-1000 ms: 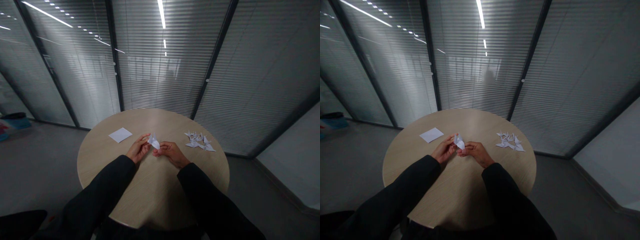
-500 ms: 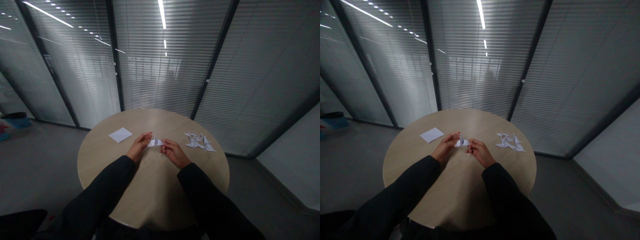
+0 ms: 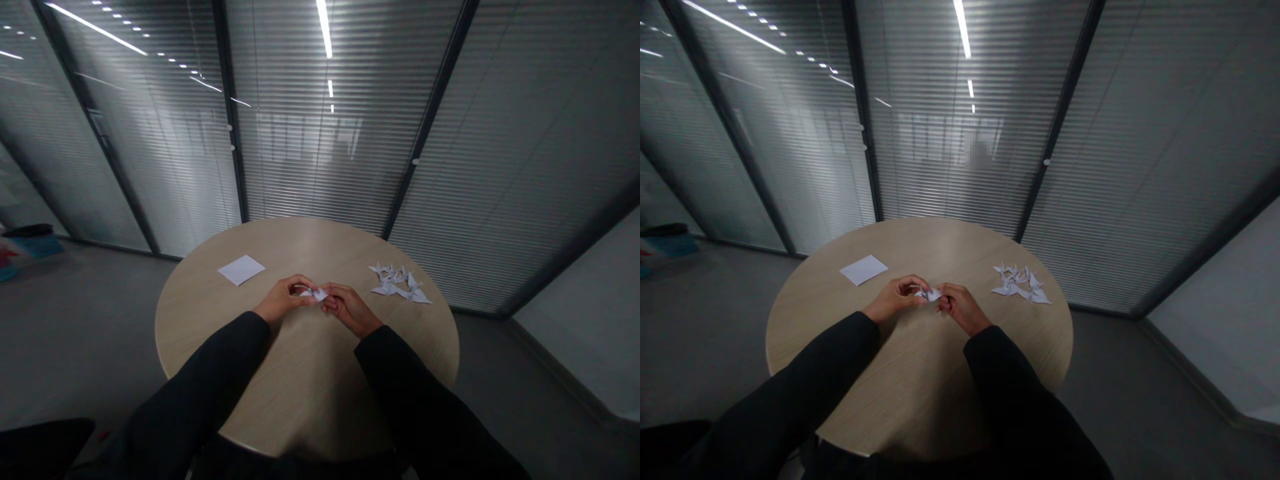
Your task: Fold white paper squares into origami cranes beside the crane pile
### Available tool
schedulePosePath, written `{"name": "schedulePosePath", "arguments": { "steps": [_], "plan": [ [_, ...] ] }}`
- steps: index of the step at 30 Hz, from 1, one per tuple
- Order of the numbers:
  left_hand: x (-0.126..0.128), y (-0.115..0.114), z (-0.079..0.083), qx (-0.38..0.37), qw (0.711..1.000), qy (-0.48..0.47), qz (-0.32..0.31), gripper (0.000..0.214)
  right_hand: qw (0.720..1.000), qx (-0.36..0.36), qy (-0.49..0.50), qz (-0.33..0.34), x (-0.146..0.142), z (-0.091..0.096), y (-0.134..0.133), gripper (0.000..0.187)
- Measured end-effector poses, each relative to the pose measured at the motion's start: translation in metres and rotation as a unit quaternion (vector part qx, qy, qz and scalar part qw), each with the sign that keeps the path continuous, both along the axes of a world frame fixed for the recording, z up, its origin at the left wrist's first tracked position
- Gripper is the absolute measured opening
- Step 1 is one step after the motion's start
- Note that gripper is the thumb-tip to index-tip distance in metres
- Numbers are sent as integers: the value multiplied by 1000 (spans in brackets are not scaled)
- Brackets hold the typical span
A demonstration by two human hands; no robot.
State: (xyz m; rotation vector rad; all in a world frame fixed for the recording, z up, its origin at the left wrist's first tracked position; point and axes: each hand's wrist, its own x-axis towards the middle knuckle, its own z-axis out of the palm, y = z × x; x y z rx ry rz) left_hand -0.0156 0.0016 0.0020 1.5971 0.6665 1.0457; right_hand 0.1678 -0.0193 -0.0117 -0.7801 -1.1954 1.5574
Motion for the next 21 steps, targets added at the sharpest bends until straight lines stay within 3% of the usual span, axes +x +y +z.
{"name": "schedulePosePath", "arguments": {
  "steps": [3,6,10,13,16,21],
  "plan": [
    [1,0,-1,17,1000,9,3,32,999,21,-35,-10,0,-4,3,12],
    [1,0,-2,0,1000,13,18,33,988,75,-119,-66,-1,-8,7,21],
    [2,3,-5,-20,998,-13,61,35,927,239,-231,-172,-4,-7,6,26],
    [4,5,-6,-32,995,-34,90,36,894,317,-263,-175,-5,-6,3,18],
    [5,5,-6,-43,993,-38,105,37,890,340,-254,-166,-5,-8,4,11],
    [5,4,-6,-51,990,-70,112,36,907,327,-220,-152,-5,-11,7,9]
  ]
}}
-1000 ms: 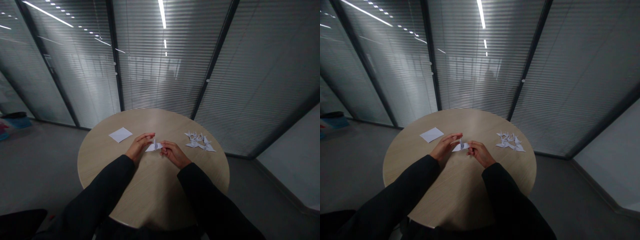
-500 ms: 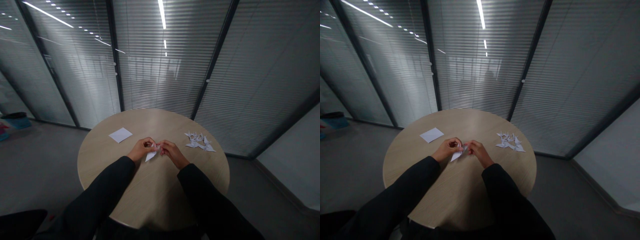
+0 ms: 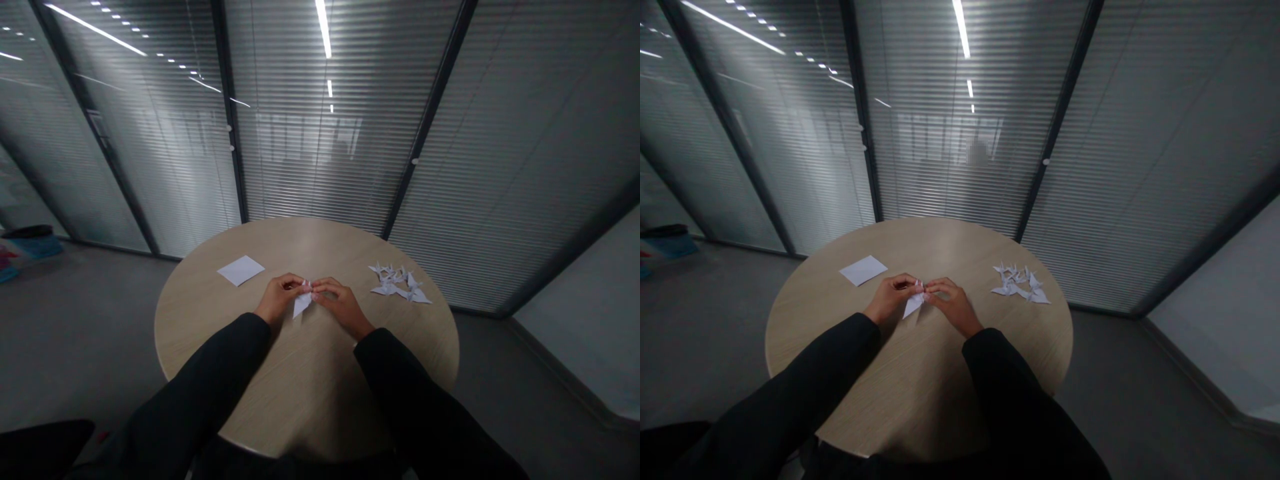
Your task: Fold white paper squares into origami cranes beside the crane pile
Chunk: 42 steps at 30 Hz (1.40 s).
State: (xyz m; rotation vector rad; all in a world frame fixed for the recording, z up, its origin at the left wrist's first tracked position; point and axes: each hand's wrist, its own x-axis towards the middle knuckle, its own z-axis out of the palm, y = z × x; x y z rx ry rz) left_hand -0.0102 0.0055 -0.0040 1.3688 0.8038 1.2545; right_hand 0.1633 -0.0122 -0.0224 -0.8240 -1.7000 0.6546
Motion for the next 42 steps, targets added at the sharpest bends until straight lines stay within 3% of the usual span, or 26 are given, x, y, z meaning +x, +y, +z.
{"name": "schedulePosePath", "arguments": {
  "steps": [9,15,28,33,42],
  "plan": [
    [2,-1,-1,10,1000,-5,7,34,997,-64,36,17,-1,1,-1,14],
    [1,-2,-1,39,998,42,1,40,996,-75,47,16,-2,3,-3,13],
    [2,-6,-3,144,981,121,47,29,998,-44,2,-38,-3,3,-3,10],
    [1,-7,-1,149,976,141,77,22,997,-14,-29,-66,-4,2,-3,9],
    [2,-12,3,174,975,123,62,15,995,-1,-55,-79,-3,3,-2,11]
  ]
}}
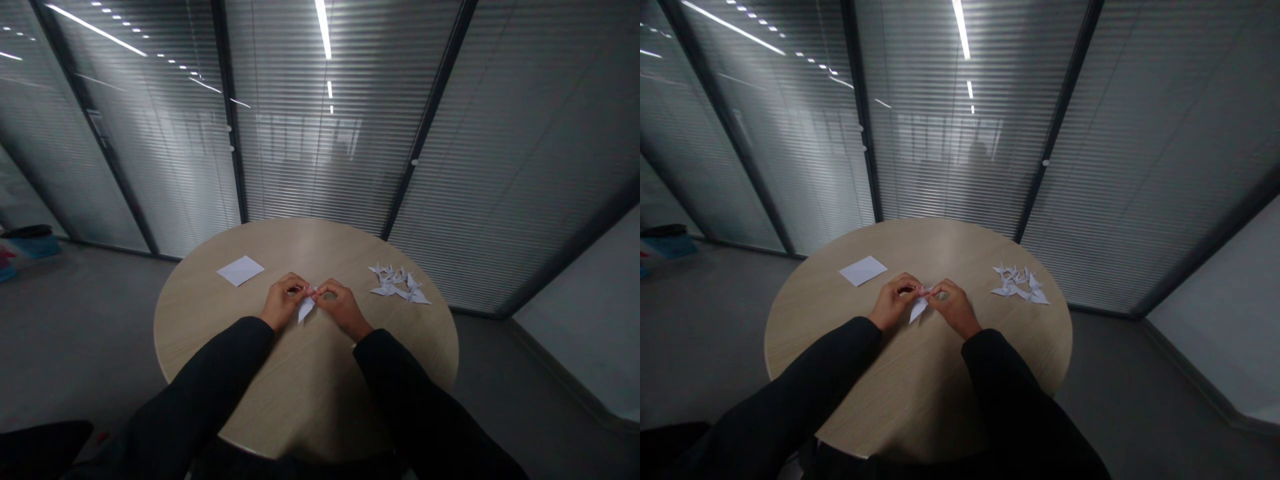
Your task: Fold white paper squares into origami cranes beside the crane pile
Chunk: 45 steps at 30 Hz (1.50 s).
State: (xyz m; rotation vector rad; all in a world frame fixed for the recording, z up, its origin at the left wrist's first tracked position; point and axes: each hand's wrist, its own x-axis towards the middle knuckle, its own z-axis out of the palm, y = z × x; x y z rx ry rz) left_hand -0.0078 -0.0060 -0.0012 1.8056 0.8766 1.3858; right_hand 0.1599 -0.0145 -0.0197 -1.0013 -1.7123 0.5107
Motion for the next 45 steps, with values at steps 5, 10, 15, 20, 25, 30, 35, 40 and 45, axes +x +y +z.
{"name": "schedulePosePath", "arguments": {
  "steps": [5,10,15,20,25,30,35,40,45],
  "plan": [
    [-1,-4,4,18,1000,4,-11,14,1000,4,-14,5,0,2,-1,11],
    [-1,-4,3,14,1000,13,-22,17,999,-6,-28,15,1,3,-2,10],
    [-1,-1,-2,-2,1000,13,-28,17,999,-17,-38,23,1,5,-3,8],
    [1,2,-7,-39,999,-6,3,17,997,-33,-42,48,-1,7,-6,8],
    [1,4,-7,-63,998,-6,19,32,996,-55,-35,67,0,8,-7,5],
    [-3,4,-1,-118,992,-26,-21,54,989,-103,7,103,2,5,-4,11],
    [-7,6,4,-176,975,-57,-125,50,969,-160,85,169,2,7,-5,22],
    [-12,8,5,-162,968,-37,-189,29,954,-201,101,200,4,13,-10,27],
    [-15,6,9,-141,966,-10,-215,23,947,-220,101,212,5,10,-9,29]
  ]
}}
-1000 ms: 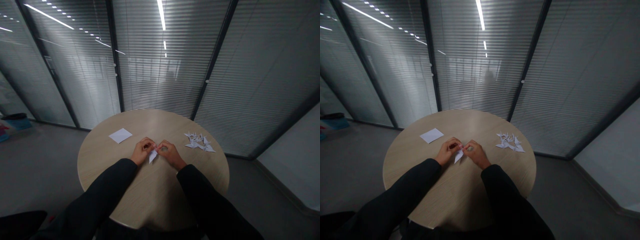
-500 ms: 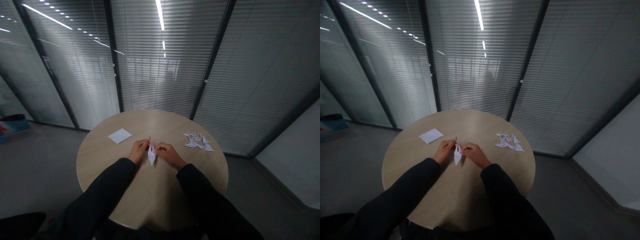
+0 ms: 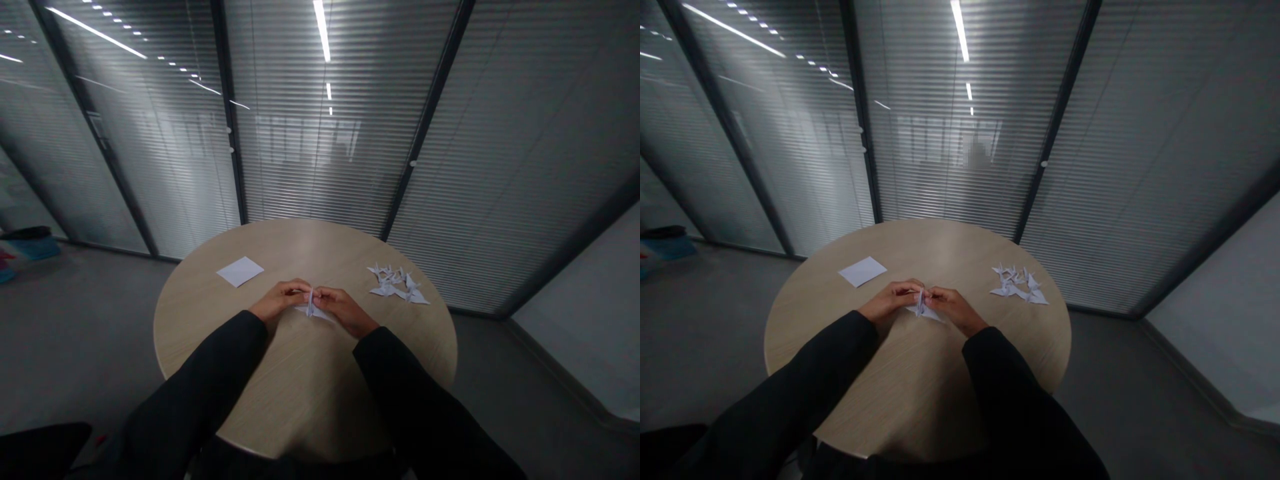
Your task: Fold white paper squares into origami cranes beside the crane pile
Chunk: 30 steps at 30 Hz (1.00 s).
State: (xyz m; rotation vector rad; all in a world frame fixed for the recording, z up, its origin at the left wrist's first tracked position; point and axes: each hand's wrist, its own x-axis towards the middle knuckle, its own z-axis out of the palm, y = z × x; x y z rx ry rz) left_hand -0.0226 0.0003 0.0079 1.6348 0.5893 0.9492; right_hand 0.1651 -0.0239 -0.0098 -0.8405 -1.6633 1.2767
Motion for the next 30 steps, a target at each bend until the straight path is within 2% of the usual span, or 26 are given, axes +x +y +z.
{"name": "schedulePosePath", "arguments": {
  "steps": [4,8,12,16,21,25,30],
  "plan": [
    [1,3,-2,28,999,14,26,26,999,22,-12,-29,1,-1,2,33],
    [3,9,-11,95,986,37,129,24,990,79,-37,-115,2,2,3,34],
    [4,12,-16,149,967,67,194,20,974,153,-84,-148,0,-3,7,24],
    [7,8,-17,169,962,86,197,19,961,190,-112,-166,-3,-13,11,15],
    [12,2,-15,136,976,74,156,22,945,237,-114,-194,-2,-17,14,12],
    [13,1,-15,132,971,76,183,28,930,278,-125,-204,-2,-14,12,10],
    [11,0,-13,135,967,71,205,24,922,303,-139,-199,-5,-13,10,10]
  ]
}}
